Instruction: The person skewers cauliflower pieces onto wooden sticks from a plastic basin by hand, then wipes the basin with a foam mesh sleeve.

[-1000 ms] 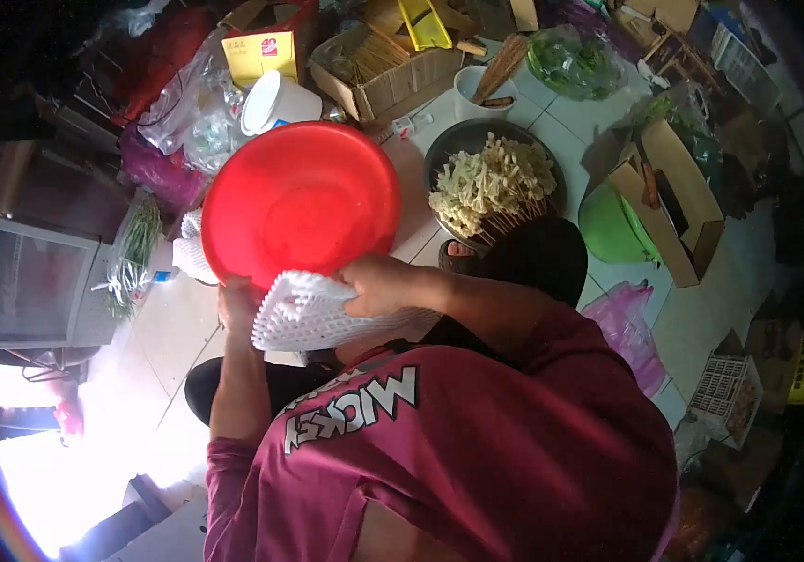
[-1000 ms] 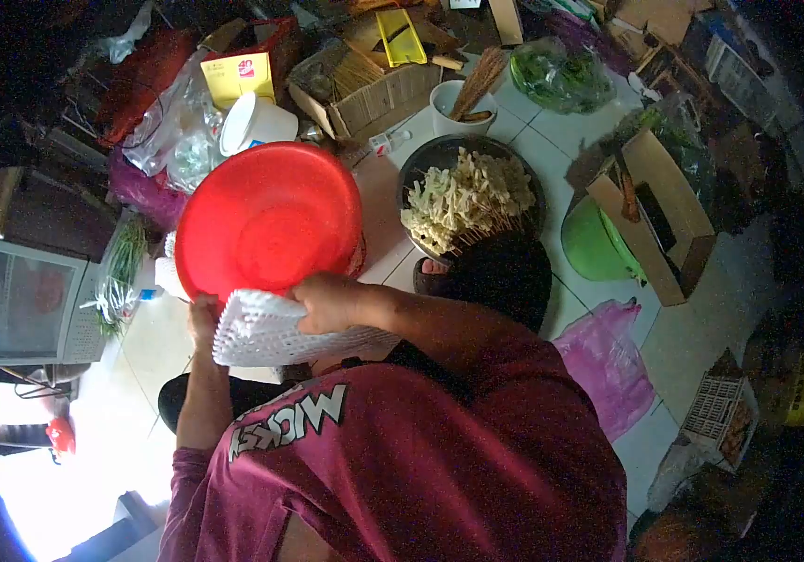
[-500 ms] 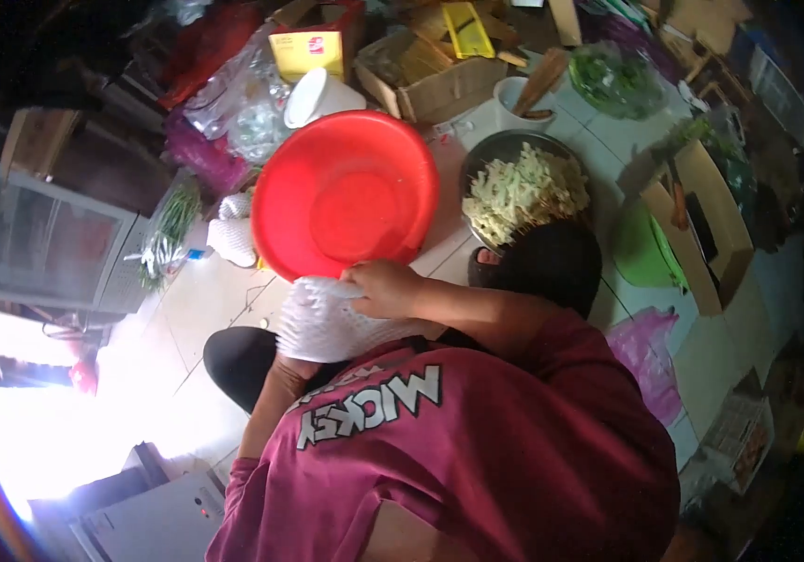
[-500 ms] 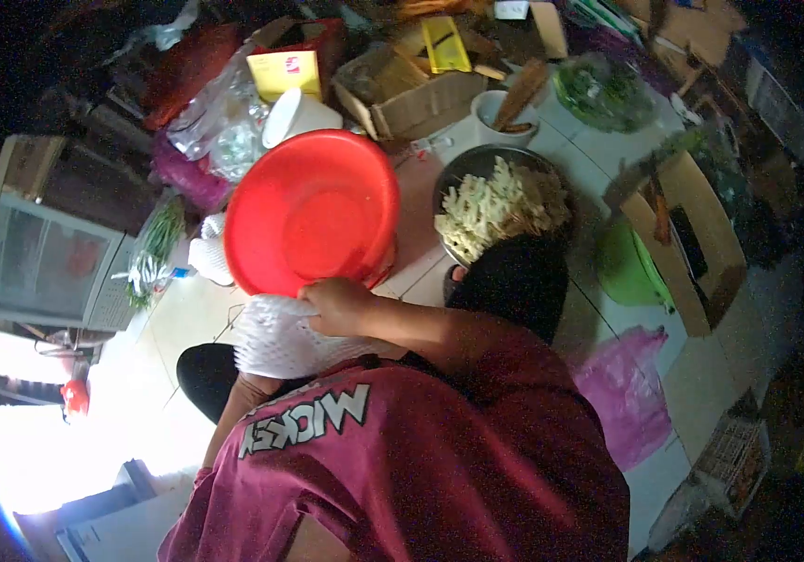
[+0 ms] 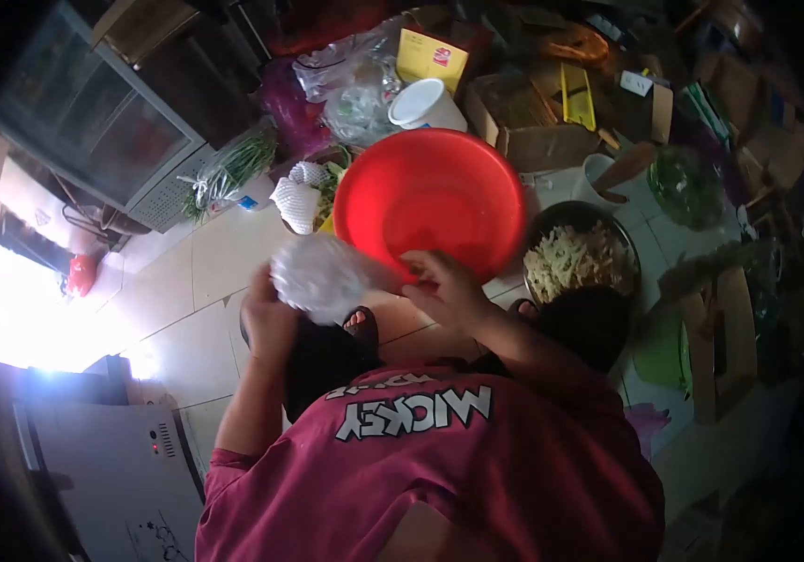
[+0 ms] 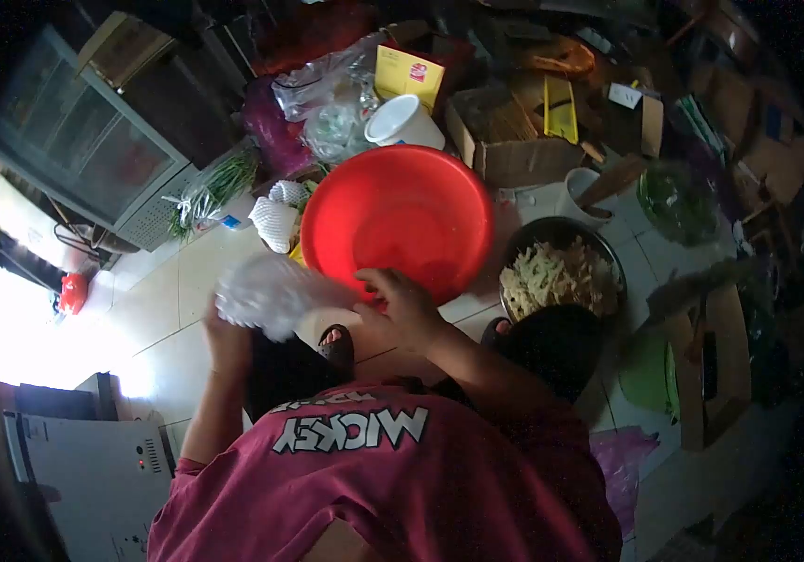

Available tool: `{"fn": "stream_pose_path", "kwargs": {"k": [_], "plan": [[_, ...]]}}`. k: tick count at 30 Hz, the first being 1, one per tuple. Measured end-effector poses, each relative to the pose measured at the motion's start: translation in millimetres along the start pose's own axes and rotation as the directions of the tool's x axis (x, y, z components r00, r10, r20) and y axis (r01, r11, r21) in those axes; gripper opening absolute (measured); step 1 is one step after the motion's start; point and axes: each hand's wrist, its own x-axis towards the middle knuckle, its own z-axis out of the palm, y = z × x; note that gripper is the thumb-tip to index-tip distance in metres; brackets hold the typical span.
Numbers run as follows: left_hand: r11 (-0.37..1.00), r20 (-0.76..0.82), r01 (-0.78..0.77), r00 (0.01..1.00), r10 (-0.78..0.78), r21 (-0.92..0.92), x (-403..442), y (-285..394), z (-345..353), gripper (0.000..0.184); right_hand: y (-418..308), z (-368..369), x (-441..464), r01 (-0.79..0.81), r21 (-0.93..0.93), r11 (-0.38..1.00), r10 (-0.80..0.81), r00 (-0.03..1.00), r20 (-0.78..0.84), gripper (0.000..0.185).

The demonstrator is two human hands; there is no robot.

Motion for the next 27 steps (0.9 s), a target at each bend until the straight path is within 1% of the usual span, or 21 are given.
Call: {"fn": "stream_pose_path", "kwargs": {"k": [1,3,5,7,8,9,11,12,13,14,15,17,19,20,21,22,23,24,25,26,27], "plan": [[0.997,-0.102,-0.071,0.992,0.073,0.021,16.3,7.3,-9.3,0.033,0.3,-3.9,-0.4,0.011,-0.005,1.0,-0.011,1.0,0.014,0.038],[0.973,-0.256,-0.229,0.941,0.219,-0.008,48.9,13.0,-16.7,0.034,0.2,-10.9,-1.2,-0.168,0.069,0.983,0.162,0.984,0.076,0.037],[0.949,-0.271,-0.29,0.911,0.312,0.12,91.6,-17.3,-25.5,0.038,4.0,-6.0,-5.8,-0.159,0.058,0.986,0.154,0.984,0.093,0.034],[0.952,-0.141,-0.21,0.959,0.245,0.223,120.7,-27.4,-15.3,0.043,11.4,-1.0,-12.8,-0.159,-0.037,0.987,0.163,0.956,0.243,0.032],[0.931,0.001,-0.164,0.985,0.173,0.327,127.9,-20.8,-10.2,0.048,7.9,0.3,-16.4,-0.165,-0.049,0.985,0.173,0.948,0.269,0.032],[0.939,0.122,-0.172,0.982,0.141,0.299,139.0,-40.6,-7.4,0.053,3.4,-0.9,-20.1,-0.164,-0.056,0.985,0.173,0.946,0.273,0.032],[0.901,0.162,-0.12,0.985,0.056,0.418,148.0,-67.0,-6.8,0.056,-2.2,-9.4,-28.1,-0.131,-0.172,0.976,0.177,0.942,0.285,0.034],[0.903,0.162,-0.116,0.985,0.053,0.413,147.9,-74.1,-8.9,0.056,1.3,-14.8,-32.2,-0.131,-0.153,0.98,0.168,0.95,0.263,0.034],[0.896,0.127,-0.089,0.991,0.036,0.436,142.7,-75.2,-11.2,0.055,-1.5,-24.8,-33.6,-0.135,-0.156,0.978,0.173,0.948,0.266,0.034],[0.887,0.092,-0.059,0.996,0.019,0.459,136.2,-76.0,-13.7,0.054,-11.5,-37.8,-34.4,-0.15,-0.216,0.965,0.202,0.948,0.244,0.034],[0.887,0.094,-0.052,0.996,0.01,0.459,128.4,-76.5,-16.9,0.054,-21.2,-51.3,-35.1,-0.168,-0.272,0.948,0.231,0.947,0.221,0.034],[0.9,0.278,-0.045,0.957,-0.086,0.433,106.8,-74.4,-26.8,0.054,-34.2,-81.0,-37.5,-0.227,-0.31,0.923,0.279,0.951,0.134,0.03],[0.838,0.421,-0.108,0.894,-0.153,0.535,81.4,-60.3,-34.8,0.047,-40.8,-118.4,-41.7,-0.252,-0.497,0.83,0.317,0.947,0.049,0.031],[0.838,0.421,-0.099,0.892,-0.164,0.537,74.4,-59.4,-39.5,0.047,-40.2,-136.8,-46.0,-0.266,-0.558,0.786,0.311,0.95,-0.014,0.029],[0.799,0.492,-0.118,0.837,-0.24,0.59,69.8,-60.6,-44.1,0.044,-39.9,-153.8,-51.2,-0.283,-0.614,0.736,0.301,0.951,-0.078,0.027],[0.758,0.554,-0.144,0.769,-0.318,0.636,66.3,-60.5,-46.9,0.041,-45.1,-170.2,-53.7,-0.293,-0.678,0.674,0.344,0.937,-0.063,0.026],[0.758,0.557,-0.137,0.762,-0.331,0.638,63.5,-56.2,-49.0,0.041,-46.9,-182.9,-57.4,-0.297,-0.737,0.607,0.389,0.92,-0.05,0.024],[0.733,0.625,-0.265,0.733,-0.27,0.627,63.0,-49.8,-51.2,0.04,-40.4,-191.3,-65.1,-0.302,-0.735,0.607,0.401,0.915,-0.045,0.024],[0.696,0.692,-0.39,0.69,-0.212,0.602,64.0,-46.7,-52.0,0.039,-34.0,-197.6,-74.8,-0.333,-0.654,0.68,0.431,0.902,-0.011,0.025],[0.698,0.698,-0.387,0.68,-0.226,0.603,65.1,-49.2,-53.6,0.039,-29.4,-199.1,-82.5,-0.368,-0.563,0.74,0.46,0.888,0.024,0.026],[0.714,0.76,-0.485,0.642,-0.103,0.506,67.1,-54.6,-57.7,0.039,-30.4,-199.0,-84.5,-0.36,-0.583,0.729,0.453,0.892,0.016,0.03]]}}
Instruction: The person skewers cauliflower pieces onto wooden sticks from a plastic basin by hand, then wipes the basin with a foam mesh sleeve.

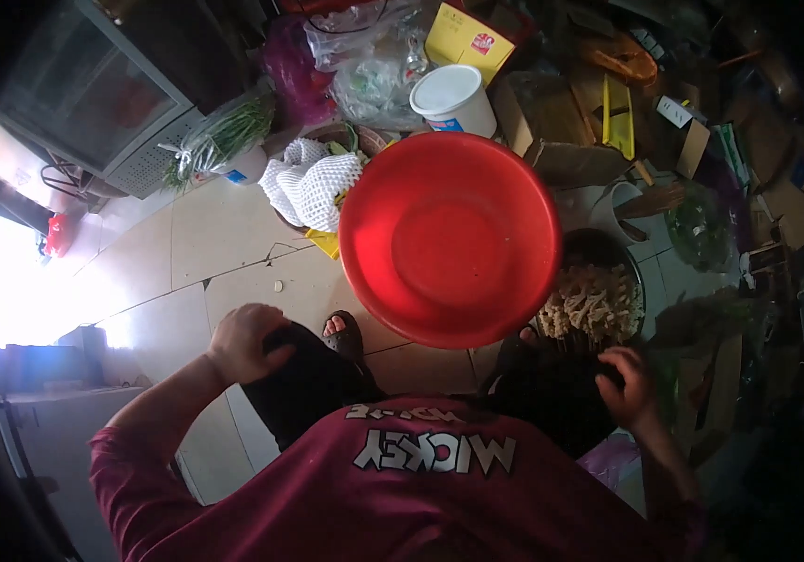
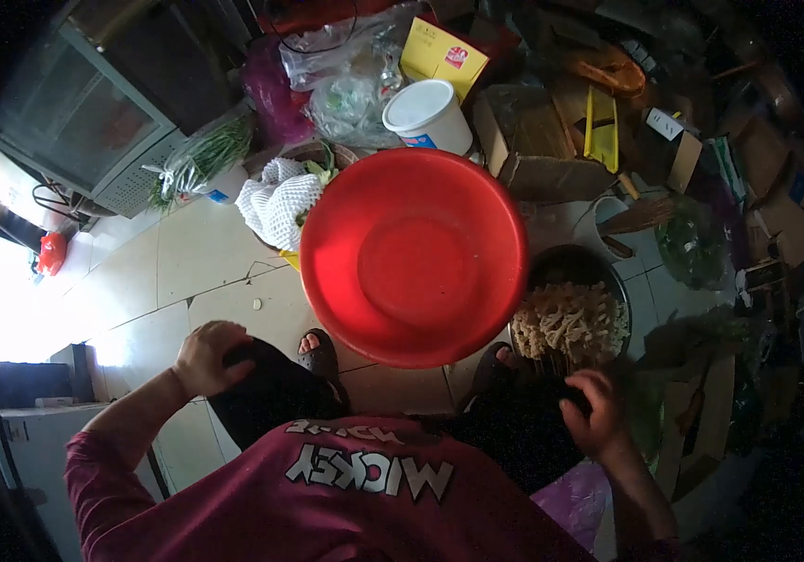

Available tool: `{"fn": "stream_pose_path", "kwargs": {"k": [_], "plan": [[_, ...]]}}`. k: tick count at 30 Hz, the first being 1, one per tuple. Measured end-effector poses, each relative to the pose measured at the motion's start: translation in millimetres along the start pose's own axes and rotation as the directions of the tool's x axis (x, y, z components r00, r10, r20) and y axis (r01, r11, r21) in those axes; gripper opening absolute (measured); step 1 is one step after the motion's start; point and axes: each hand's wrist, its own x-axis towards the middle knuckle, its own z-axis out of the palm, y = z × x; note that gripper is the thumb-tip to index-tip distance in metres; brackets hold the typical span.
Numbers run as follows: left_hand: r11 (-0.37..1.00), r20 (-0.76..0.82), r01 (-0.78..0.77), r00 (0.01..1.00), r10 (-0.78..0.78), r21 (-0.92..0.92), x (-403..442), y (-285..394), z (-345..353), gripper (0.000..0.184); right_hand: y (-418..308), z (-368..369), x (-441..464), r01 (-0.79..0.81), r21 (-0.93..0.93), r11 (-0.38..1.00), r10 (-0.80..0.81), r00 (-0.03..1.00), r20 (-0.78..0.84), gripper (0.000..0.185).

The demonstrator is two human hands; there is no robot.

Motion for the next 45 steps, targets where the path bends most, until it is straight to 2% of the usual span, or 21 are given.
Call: {"fn": "stream_pose_path", "kwargs": {"k": [1,3,5,8,14,16,19,24,29,31,33,36,37,38,39,40,41,42,43,45], "plan": [[0.991,-0.036,-0.137,0.99,0.137,0.01,-0.7,-5.7,1.3,0.039,-1.2,-2.2,1.0,-0.022,-0.025,0.999,0.023,0.998,0.05,0.032],[0.972,0.005,-0.231,0.973,0.231,0.037,4.9,-9.0,-1.4,0.04,-1.1,-4.6,8.1,-0.057,-0.041,0.997,0.062,0.992,0.114,0.034],[0.954,0.04,-0.298,0.954,0.297,0.037,19.7,-9.7,-4.0,0.042,4.3,-4.7,21.8,0.01,-0.12,0.993,0.015,0.979,0.204,0.036],[0.967,0.094,-0.253,0.964,0.248,0.044,44.5,-10.9,-6.9,0.037,11.9,-5.1,43.8,0.05,-0.108,0.993,-0.018,0.958,0.286,0.038],[0.965,0.311,-0.241,0.913,0.263,-0.108,86.3,-33.5,-11.2,0.036,18.9,-6.0,86.7,-0.008,0.047,0.999,-0.011,0.922,0.388,0.032],[0.951,0.329,-0.245,0.897,0.296,-0.189,94.6,-34.4,-13.5,0.034,15.5,-7.9,104.2,0.036,0.013,0.999,-0.038,0.872,0.488,0.041],[0.932,0.385,-0.232,0.862,0.331,-0.28,103.0,-36.2,-16.7,0.033,15.7,-12.5,122.2,0.013,0.045,0.999,-0.038,0.796,0.605,0.04],[0.886,0.442,-0.237,0.797,0.411,-0.398,106.7,-23.8,-21.1,0.03,17.5,-15.2,121.0,0.013,0.143,0.99,-0.098,0.789,0.606,0.037],[0.869,0.448,-0.264,0.772,0.451,-0.419,88.3,-6.5,-20.1,0.028,8.9,-16.0,107.2,0.03,0.164,0.986,-0.123,0.794,0.596,0.033],[0.865,0.447,-0.283,0.765,0.464,-0.414,79.4,2.1,-15.1,0.028,3.3,-12.2,103.1,-0.029,0.198,0.98,-0.099,0.792,0.602,0.027],[0.866,0.479,-0.294,0.739,0.474,-0.404,65.9,10.7,-8.0,0.03,-7.0,-11.2,101.0,-0.022,0.194,0.981,-0.099,0.801,0.59,0.024],[0.881,0.429,-0.295,0.787,0.443,-0.369,53.9,30.0,-5.9,0.028,-16.6,-3.6,87.4,-0.049,0.208,0.977,-0.093,0.78,0.619,0.021],[0.886,0.42,-0.288,0.798,0.431,-0.362,48.7,36.8,-5.4,0.028,-23.1,-3.7,84.4,-0.075,0.154,0.985,-0.039,0.778,0.627,0.02],[0.917,0.51,-0.22,0.775,0.372,-0.334,45.0,42.3,-5.2,0.028,-28.8,-2.2,83.3,-0.094,0.101,0.991,0.01,0.778,0.628,0.02],[0.943,0.59,-0.152,0.747,0.306,-0.297,42.9,47.1,-6.3,0.028,-32.0,1.6,80.0,-0.063,0.101,0.993,-0.013,0.783,0.621,0.02],[0.948,0.572,-0.146,0.767,0.289,-0.284,39.6,53.0,-8.4,0.028,-35.1,5.0,73.3,-0.087,0.06,0.994,0.034,0.803,0.595,0.019],[0.982,0.641,-0.03,0.754,0.144,-0.186,34.4,60.6,-11.3,0.03,-38.3,7.5,65.7,-0.111,0.021,0.994,0.08,0.82,0.567,0.019],[0.992,0.693,0.089,0.721,-0.005,-0.086,28.0,69.6,-15.5,0.032,-43.8,10.8,55.9,-0.077,0.018,0.997,0.054,0.824,0.564,0.019],[0.988,0.751,0.156,0.655,-0.087,-0.022,23.2,79.0,-21.0,0.039,-51.2,15.3,45.0,-0.073,-0.042,0.996,0.084,0.836,0.543,0.024],[0.977,0.688,0.212,0.71,-0.146,-0.012,-6.3,107.5,-43.1,0.042,-72.5,12.7,33.3,-0.037,-0.103,0.994,0.085,0.852,0.517,0.029]]}}
